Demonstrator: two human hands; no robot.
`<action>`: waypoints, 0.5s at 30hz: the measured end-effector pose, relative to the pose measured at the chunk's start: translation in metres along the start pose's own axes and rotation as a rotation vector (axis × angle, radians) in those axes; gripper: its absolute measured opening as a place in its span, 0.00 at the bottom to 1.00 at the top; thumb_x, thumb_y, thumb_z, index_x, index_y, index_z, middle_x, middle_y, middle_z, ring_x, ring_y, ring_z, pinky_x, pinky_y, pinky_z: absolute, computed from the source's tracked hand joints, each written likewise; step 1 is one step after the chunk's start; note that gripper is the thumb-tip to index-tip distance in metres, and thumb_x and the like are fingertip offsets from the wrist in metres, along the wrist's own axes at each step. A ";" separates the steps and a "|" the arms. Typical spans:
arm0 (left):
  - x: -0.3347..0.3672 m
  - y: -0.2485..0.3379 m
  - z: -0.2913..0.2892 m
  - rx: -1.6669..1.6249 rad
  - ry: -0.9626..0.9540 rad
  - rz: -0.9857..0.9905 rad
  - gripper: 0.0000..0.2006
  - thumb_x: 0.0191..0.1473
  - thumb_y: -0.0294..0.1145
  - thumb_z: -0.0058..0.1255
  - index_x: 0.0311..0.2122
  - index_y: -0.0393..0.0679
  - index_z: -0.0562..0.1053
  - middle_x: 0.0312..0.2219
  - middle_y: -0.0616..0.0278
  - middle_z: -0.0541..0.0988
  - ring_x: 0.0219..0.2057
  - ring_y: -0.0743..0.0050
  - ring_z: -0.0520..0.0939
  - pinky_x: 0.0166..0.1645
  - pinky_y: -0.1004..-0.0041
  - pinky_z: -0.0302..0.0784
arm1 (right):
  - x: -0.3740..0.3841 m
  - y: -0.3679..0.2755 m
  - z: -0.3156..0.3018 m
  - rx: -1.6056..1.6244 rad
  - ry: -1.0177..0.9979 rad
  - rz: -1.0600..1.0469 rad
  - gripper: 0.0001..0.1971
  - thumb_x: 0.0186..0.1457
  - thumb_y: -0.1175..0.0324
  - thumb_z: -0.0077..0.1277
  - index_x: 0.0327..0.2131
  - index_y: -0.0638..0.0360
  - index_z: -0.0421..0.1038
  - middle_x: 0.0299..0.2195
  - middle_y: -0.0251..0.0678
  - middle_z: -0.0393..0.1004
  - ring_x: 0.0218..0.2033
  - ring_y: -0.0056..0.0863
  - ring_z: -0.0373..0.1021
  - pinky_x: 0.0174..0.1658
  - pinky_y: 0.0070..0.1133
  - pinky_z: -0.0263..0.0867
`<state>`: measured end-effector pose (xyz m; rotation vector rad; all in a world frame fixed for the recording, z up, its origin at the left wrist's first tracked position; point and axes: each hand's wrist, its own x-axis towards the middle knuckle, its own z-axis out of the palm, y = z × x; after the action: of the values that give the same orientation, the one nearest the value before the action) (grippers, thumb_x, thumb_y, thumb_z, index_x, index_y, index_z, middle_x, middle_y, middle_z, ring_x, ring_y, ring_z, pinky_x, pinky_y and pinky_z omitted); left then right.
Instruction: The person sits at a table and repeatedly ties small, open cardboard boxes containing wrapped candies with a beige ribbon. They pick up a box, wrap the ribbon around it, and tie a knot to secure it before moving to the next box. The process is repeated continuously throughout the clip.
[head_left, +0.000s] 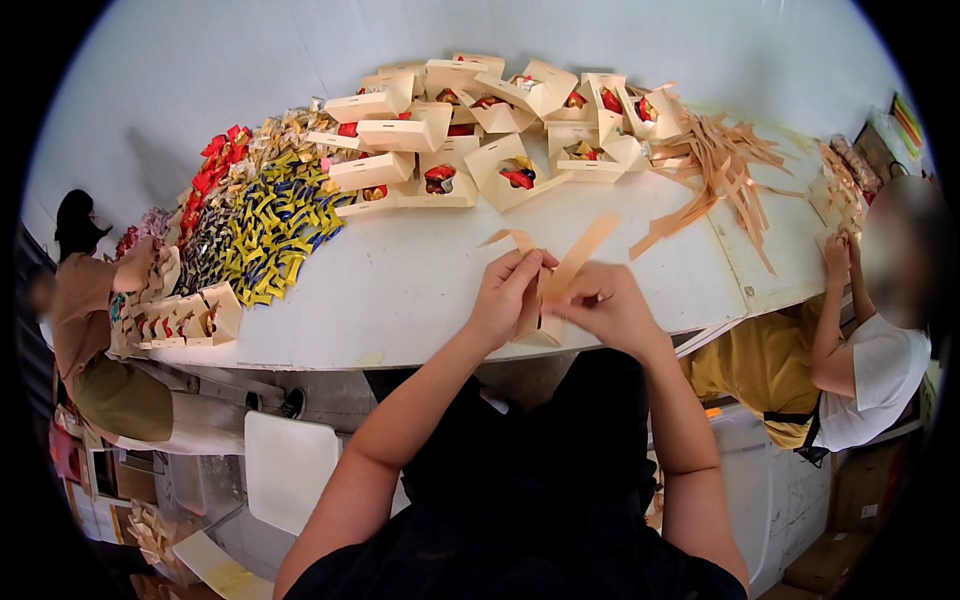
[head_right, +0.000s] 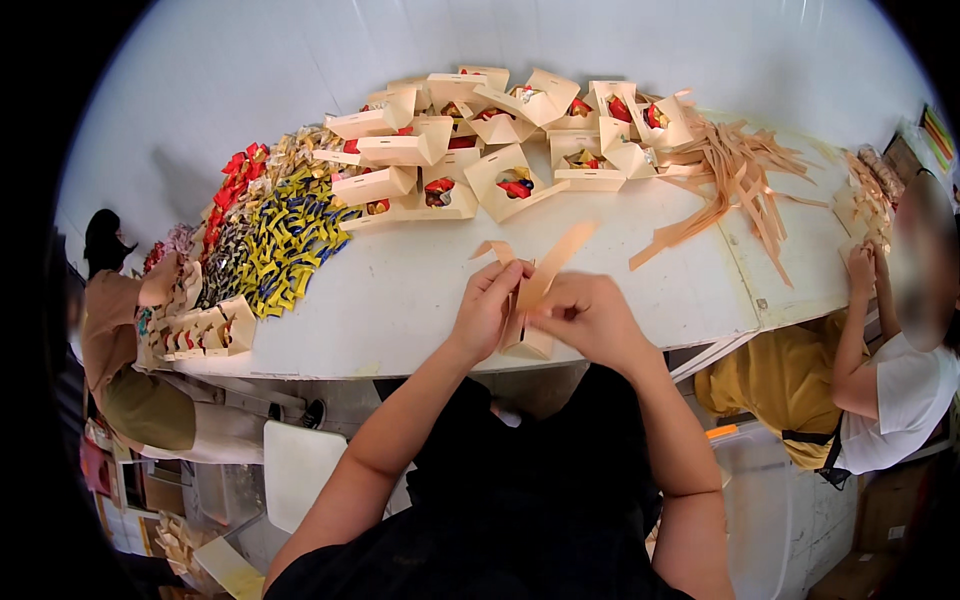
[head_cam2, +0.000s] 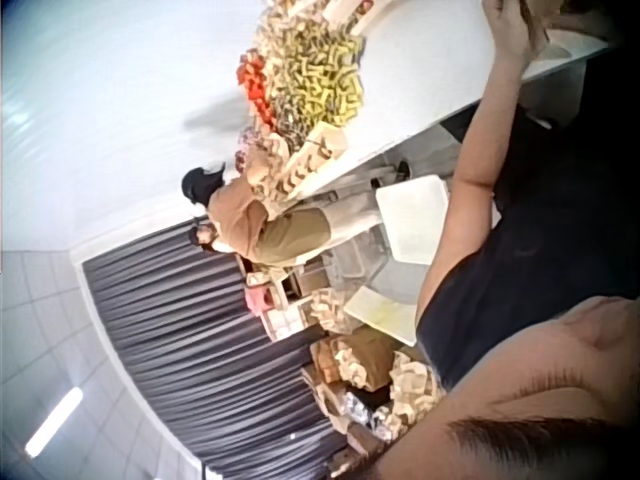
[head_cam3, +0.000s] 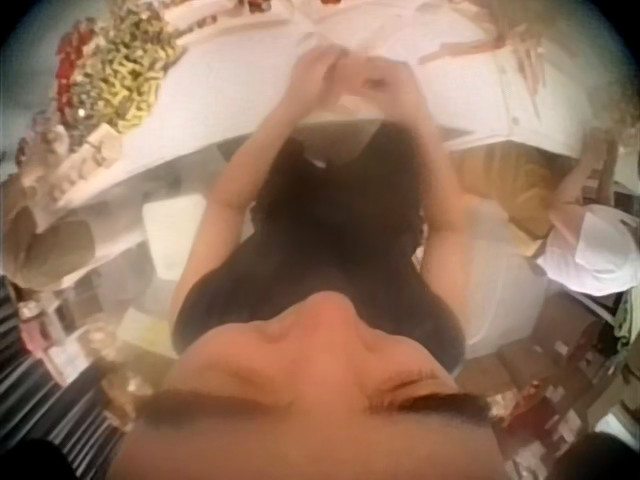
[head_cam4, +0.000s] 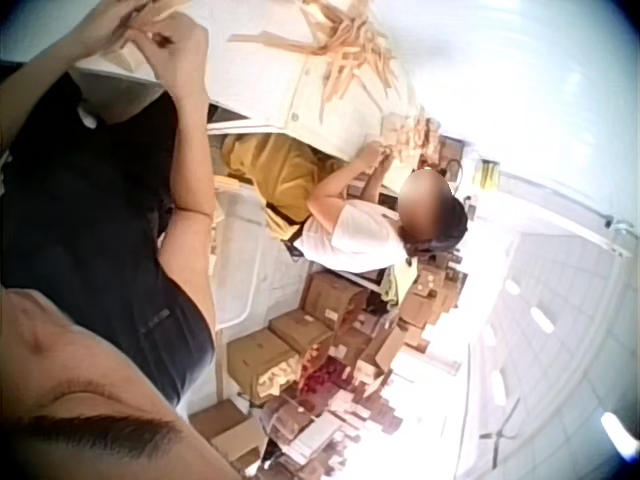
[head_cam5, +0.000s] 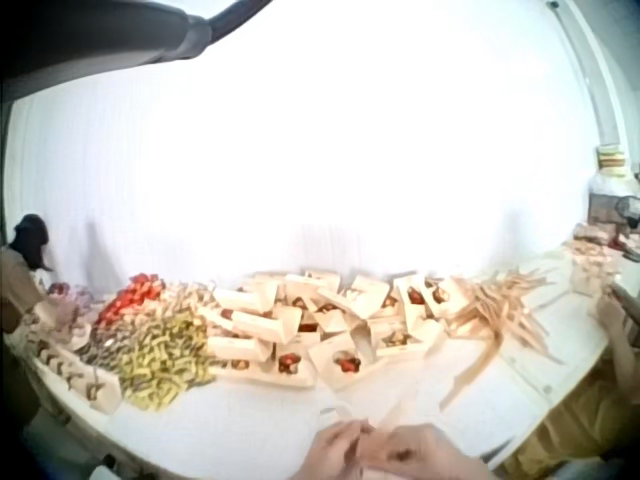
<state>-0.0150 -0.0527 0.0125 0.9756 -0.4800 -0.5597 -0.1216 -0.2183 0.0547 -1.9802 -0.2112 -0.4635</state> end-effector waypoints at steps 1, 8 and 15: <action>0.002 -0.002 -0.007 0.082 -0.041 0.033 0.13 0.77 0.35 0.47 0.45 0.38 0.80 0.36 0.69 0.80 0.36 0.86 0.76 0.43 0.78 0.74 | -0.004 -0.007 -0.002 0.010 -0.109 0.024 0.09 0.56 0.67 0.74 0.33 0.60 0.84 0.22 0.25 0.71 0.25 0.12 0.63 0.29 0.19 0.58; 0.002 0.007 -0.009 0.309 -0.161 0.025 0.11 0.76 0.34 0.49 0.48 0.37 0.79 0.39 0.69 0.81 0.41 0.85 0.79 0.47 0.77 0.77 | 0.009 0.015 0.006 0.177 0.064 0.230 0.16 0.57 0.68 0.73 0.45 0.64 0.80 0.26 0.24 0.76 0.26 0.11 0.68 0.32 0.15 0.65; -0.006 -0.009 -0.009 0.632 -0.076 0.450 0.09 0.72 0.25 0.54 0.49 0.33 0.81 0.47 0.62 0.81 0.42 0.81 0.81 0.48 0.76 0.79 | 0.013 0.033 0.021 0.209 0.135 0.305 0.08 0.60 0.70 0.67 0.35 0.64 0.79 0.22 0.28 0.78 0.22 0.13 0.69 0.28 0.16 0.65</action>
<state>-0.0163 -0.0471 0.0001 1.3918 -0.9487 -0.0244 -0.0935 -0.2149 0.0250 -1.7312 0.1225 -0.3595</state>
